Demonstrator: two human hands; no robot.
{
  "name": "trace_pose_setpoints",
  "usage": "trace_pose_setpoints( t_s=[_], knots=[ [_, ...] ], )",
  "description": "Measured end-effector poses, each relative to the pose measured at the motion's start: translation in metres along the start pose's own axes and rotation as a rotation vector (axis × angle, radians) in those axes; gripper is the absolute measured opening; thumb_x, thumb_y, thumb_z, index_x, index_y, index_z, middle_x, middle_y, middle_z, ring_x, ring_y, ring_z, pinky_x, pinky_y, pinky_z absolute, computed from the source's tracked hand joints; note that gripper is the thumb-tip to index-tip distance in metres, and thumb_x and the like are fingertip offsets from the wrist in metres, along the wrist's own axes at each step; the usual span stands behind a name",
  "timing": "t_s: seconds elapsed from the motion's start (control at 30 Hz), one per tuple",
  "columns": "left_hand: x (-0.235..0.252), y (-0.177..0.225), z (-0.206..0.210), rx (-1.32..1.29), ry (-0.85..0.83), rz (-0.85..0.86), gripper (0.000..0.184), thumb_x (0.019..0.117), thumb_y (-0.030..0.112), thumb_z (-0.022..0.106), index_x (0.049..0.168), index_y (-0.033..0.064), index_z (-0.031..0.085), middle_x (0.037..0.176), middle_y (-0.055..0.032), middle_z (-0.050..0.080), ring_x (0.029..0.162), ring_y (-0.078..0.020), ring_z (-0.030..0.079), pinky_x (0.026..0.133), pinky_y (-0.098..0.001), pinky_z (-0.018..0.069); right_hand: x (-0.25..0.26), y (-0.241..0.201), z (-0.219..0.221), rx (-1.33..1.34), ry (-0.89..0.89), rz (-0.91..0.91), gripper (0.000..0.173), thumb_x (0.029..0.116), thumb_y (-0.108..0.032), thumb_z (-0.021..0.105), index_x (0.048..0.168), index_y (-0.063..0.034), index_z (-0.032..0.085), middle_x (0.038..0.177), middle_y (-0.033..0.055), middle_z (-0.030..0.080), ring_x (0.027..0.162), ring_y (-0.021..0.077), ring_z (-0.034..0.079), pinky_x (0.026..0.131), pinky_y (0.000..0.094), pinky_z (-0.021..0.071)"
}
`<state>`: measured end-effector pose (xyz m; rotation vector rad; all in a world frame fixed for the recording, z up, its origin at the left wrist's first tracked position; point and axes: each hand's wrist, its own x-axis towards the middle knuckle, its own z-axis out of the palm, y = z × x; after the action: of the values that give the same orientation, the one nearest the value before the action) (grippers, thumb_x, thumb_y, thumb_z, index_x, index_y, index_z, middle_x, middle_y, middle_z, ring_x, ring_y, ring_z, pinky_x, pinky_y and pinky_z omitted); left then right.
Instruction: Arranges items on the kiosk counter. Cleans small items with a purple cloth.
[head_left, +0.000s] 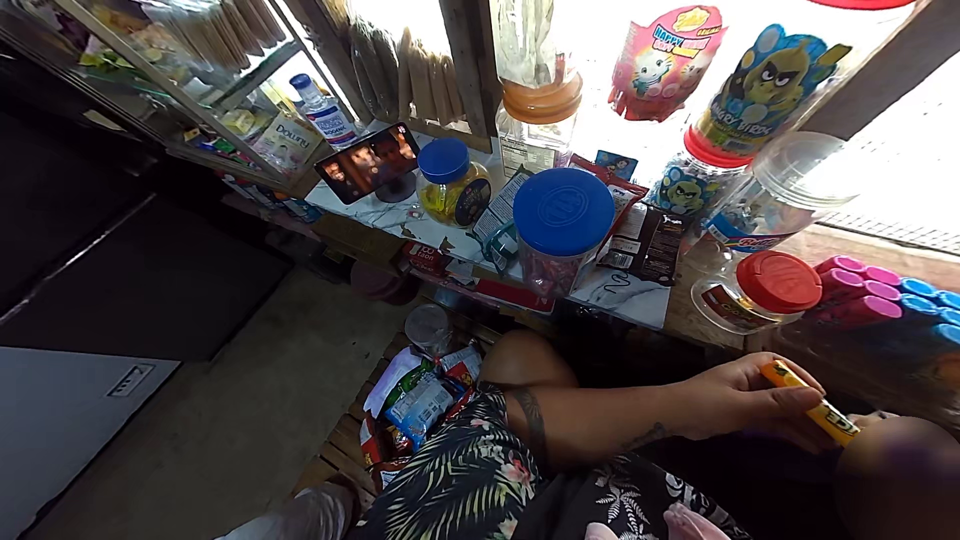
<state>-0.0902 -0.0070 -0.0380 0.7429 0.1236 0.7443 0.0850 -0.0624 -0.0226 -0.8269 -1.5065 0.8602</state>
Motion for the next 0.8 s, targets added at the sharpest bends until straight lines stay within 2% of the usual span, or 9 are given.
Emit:
trace_pose_setpoints(
  t_s=[0.17, 0.37, 0.57, 0.67, 0.8],
  knots=[
    [-0.001, 0.002, 0.003, 0.081, -0.017, 0.083, 0.028, 0.1024, 0.003, 0.048, 0.127, -0.0041, 0.038, 0.106, -0.0077, 0.061, 0.093, -0.0155, 0.068, 0.083, -0.0360, 0.0590, -0.009, 0.008, -0.003, 0.107, 0.042, 0.024, 0.022, 0.0952, -0.029, 0.070, 0.115, -0.0369, 0.070, 0.111, -0.0214, 0.068, 0.104, -0.0050, 0.062, 0.090, 0.0125, 0.0497],
    [0.001, -0.006, 0.000, 0.203, -0.060, 0.223, 0.033, 0.0984, -0.001, 0.051, 0.127, -0.0096, 0.037, 0.108, -0.0114, 0.060, 0.095, -0.0147, 0.066, 0.083, -0.0350, 0.0577, -0.015, 0.003, 0.004, 0.221, 0.152, 0.162, 0.018, 0.0975, -0.039, 0.065, 0.115, -0.0369, 0.070, 0.110, -0.0163, 0.073, 0.100, -0.0011, 0.068, 0.088, 0.0186, 0.0562],
    [0.004, -0.003, -0.007, 0.193, -0.142, 0.207, 0.034, 0.0982, 0.005, 0.053, 0.127, -0.0051, 0.037, 0.112, -0.0090, 0.060, 0.099, -0.0132, 0.065, 0.085, -0.0339, 0.0563, -0.014, -0.005, 0.007, 0.204, 0.156, 0.201, 0.018, 0.1024, -0.037, 0.057, 0.114, -0.0339, 0.071, 0.109, -0.0166, 0.072, 0.100, -0.0023, 0.067, 0.090, 0.0178, 0.0556],
    [0.005, 0.003, -0.012, 0.255, -0.203, 0.261, 0.034, 0.0980, 0.008, 0.055, 0.126, -0.0010, 0.039, 0.115, -0.0067, 0.062, 0.100, -0.0115, 0.065, 0.085, -0.0322, 0.0552, -0.012, -0.009, 0.016, 0.196, 0.239, 0.277, 0.015, 0.1031, -0.035, 0.057, 0.110, -0.0328, 0.070, 0.104, -0.0155, 0.073, 0.093, -0.0024, 0.068, 0.083, 0.0172, 0.0576],
    [0.004, 0.019, -0.013, 0.372, -0.210, 0.341, 0.039, 0.1010, 0.019, 0.059, 0.134, 0.0040, 0.044, 0.119, -0.0047, 0.066, 0.108, -0.0129, 0.066, 0.090, -0.0351, 0.0557, -0.009, -0.015, 0.022, 0.155, 0.273, 0.368, 0.012, 0.1024, -0.028, 0.059, 0.109, -0.0312, 0.068, 0.102, -0.0154, 0.072, 0.091, -0.0024, 0.067, 0.082, 0.0189, 0.0577]
  ],
)
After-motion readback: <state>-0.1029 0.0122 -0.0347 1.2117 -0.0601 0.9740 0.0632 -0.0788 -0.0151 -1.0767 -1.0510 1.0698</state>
